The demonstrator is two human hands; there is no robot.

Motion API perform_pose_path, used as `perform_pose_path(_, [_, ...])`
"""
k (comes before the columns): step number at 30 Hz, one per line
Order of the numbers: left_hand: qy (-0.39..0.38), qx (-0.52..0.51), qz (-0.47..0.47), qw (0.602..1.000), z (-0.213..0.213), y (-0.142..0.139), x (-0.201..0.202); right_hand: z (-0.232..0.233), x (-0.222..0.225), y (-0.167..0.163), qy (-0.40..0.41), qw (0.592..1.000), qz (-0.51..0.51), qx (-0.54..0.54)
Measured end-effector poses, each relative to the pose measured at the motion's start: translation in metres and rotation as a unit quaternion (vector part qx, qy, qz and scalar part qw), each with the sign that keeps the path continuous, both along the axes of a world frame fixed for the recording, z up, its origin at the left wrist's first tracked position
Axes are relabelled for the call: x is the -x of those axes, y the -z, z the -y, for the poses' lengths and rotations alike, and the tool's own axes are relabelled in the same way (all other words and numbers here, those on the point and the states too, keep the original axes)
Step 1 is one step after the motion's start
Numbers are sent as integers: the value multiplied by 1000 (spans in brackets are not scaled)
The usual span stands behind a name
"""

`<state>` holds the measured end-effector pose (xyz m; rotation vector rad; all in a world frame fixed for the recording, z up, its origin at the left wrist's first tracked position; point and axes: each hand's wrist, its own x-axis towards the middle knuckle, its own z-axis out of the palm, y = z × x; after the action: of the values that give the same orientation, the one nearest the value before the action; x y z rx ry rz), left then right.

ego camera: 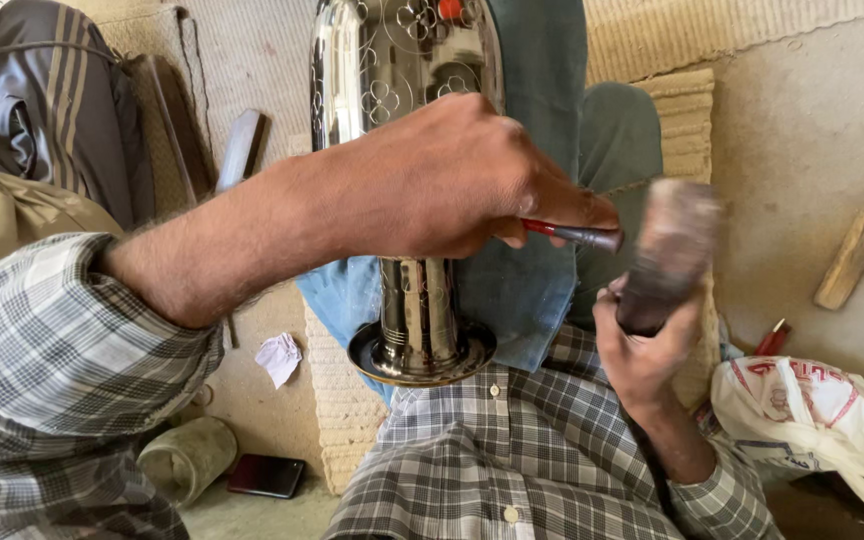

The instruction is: The person uses a hammer and a small chisel to engrave floral patterns onto a polished metal vase. They repeatedly tap the chisel to create indentations, rotating the vase to access different areas.

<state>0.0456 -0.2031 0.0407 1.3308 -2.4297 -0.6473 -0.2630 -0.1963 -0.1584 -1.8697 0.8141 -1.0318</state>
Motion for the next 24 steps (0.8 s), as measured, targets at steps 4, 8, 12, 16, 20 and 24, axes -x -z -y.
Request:
perform_pose_path(4, [13,-55,-3,998,7,-3,3,-5,2,11,20,999,38,19])
perform_pose_path(8, [42,-69,-18,997,12,-7,7,-7,0,19,25,998,52,-34])
perform_pose_path(12, [40,-123,40,991,17,-12,11,-10,-4,22,7,999,33,7])
perform_pose_path(16, [51,-105,65,991,18,-19,12,-14,-6,17,25,992,107,-64])
perform_pose_path(20, [49,-86,37,994,16,-24,11,-11,-8,11,36,989,138,-47])
perform_pose_path(24, [48,-143,77,986,19,-25,14,-4,-11,11,33,996,57,58])
